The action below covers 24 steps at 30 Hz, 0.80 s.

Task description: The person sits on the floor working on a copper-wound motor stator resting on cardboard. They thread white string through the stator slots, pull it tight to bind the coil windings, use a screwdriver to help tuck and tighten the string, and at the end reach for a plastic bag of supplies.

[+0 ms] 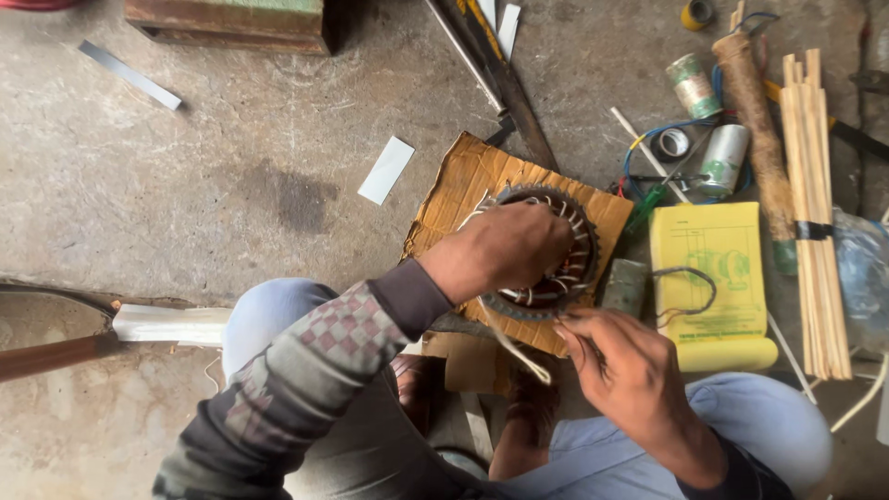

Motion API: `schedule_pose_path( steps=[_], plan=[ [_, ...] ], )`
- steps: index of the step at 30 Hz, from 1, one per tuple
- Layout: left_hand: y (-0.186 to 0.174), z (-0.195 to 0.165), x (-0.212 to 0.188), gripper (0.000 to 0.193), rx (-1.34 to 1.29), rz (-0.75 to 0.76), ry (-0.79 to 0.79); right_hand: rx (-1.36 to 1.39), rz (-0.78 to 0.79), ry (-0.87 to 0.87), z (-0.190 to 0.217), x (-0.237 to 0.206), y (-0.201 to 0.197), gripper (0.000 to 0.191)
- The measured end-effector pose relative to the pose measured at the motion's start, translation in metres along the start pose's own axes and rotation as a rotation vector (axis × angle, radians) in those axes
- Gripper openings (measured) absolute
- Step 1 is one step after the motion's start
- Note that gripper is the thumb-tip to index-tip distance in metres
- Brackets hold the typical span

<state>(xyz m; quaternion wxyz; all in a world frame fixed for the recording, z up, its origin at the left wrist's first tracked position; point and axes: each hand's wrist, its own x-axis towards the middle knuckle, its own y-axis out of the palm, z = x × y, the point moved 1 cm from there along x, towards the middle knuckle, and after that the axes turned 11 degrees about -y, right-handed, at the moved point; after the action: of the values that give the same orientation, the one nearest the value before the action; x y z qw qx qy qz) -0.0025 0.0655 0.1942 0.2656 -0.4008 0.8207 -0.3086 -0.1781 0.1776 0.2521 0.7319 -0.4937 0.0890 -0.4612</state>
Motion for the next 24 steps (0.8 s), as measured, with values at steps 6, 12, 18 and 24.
schedule_pose_path(
  steps=[6,12,18,24],
  plan=[
    [-0.016,0.025,0.032,0.015,-0.14,-0.026,0.014,0.046,0.008,0.036,-0.031,0.022,0.015,0.013],
    [-0.027,0.041,0.056,0.01,-0.147,0.061,-0.061,0.071,0.078,0.065,-0.073,0.038,0.03,0.014],
    [-0.018,0.045,0.052,0.013,-0.13,0.048,-0.015,0.054,0.087,0.073,-0.093,0.037,0.052,0.013],
    [-0.011,0.055,0.047,0.017,-0.091,0.01,0.161,0.08,0.115,0.097,-0.09,0.039,0.06,0.014]
  ],
)
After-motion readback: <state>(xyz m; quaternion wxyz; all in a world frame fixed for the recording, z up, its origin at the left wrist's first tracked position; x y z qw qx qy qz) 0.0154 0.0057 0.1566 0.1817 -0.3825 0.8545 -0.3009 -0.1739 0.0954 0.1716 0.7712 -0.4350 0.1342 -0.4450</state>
